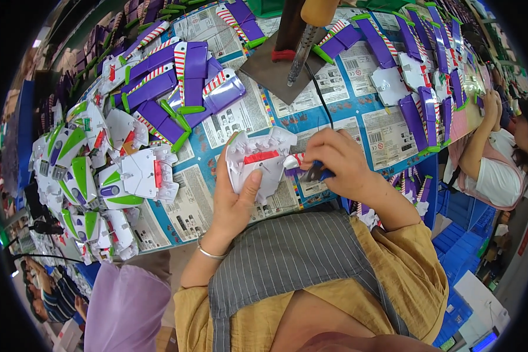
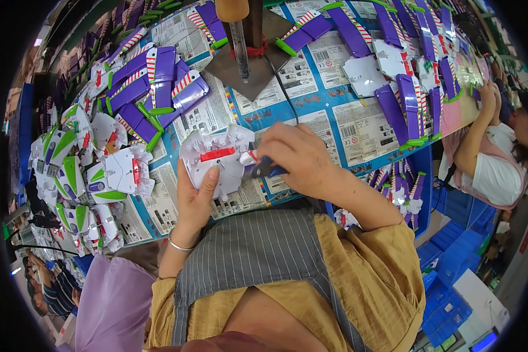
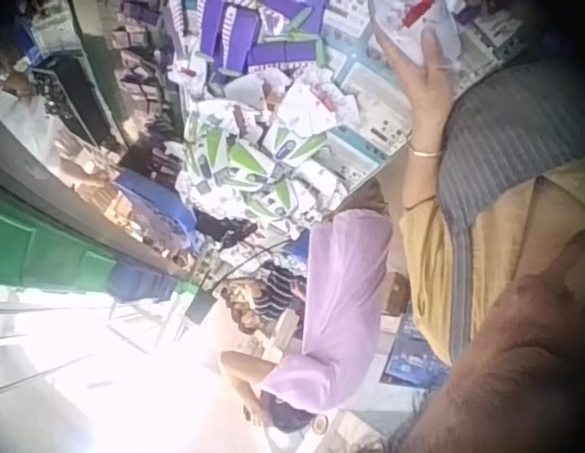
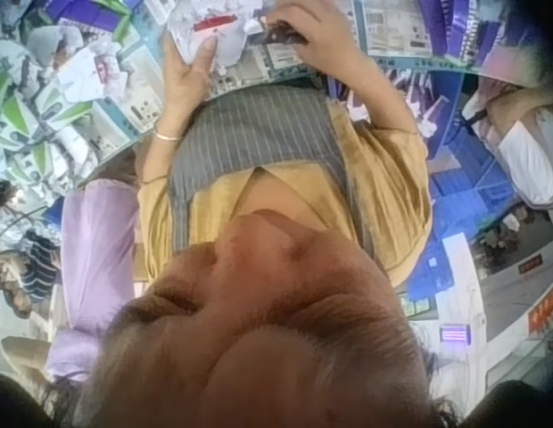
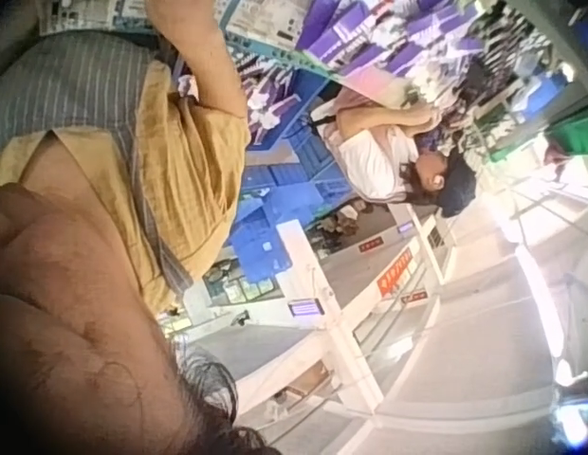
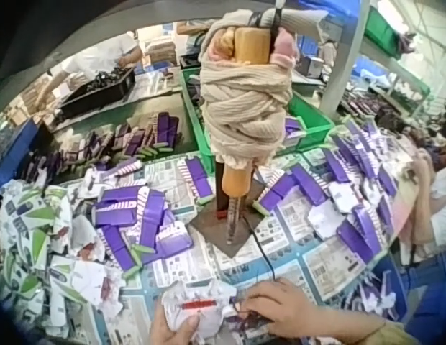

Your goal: The person assembles toy wing units by attaching plastic wing sections to base plates and trimming pieces using pliers.

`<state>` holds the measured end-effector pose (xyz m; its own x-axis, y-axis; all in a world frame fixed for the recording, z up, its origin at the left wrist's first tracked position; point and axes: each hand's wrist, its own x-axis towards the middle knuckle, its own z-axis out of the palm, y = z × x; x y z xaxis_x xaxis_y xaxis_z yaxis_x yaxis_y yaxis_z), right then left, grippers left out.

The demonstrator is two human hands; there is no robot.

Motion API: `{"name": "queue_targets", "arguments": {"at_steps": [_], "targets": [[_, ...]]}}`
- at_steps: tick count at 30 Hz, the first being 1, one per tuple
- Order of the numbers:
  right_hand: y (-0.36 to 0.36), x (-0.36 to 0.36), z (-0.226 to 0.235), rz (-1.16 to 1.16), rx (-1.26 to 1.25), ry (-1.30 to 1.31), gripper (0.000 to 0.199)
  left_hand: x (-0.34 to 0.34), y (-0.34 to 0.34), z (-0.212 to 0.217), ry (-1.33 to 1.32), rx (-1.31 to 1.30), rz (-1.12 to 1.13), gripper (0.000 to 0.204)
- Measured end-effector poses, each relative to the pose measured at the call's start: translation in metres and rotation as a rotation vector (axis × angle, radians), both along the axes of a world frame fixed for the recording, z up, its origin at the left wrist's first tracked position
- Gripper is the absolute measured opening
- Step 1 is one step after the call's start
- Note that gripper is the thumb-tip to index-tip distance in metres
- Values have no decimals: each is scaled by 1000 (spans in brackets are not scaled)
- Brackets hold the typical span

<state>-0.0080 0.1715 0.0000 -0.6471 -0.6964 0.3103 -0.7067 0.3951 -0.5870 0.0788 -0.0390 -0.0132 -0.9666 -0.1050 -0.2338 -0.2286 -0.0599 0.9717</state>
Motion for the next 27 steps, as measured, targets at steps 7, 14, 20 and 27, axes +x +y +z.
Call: {"name": "queue_targets", "arguments": {"at_steps": [7, 14, 20, 27], "targets": [[-2, 8, 4, 13, -115, -458, 61, 5, -4, 4, -60, 113, -25, 54], [-5, 18, 4, -39, -176, -483, 57, 7, -6, 9, -46, 156, -61, 61], [-7, 22, 19, -88, 25, -427, 51, 8, -5, 14, -80, 185, -71, 62], [-11, 16, 17, -93, -6, -513, 45, 19, 3, 17, -141, 724, -7, 73]]}}
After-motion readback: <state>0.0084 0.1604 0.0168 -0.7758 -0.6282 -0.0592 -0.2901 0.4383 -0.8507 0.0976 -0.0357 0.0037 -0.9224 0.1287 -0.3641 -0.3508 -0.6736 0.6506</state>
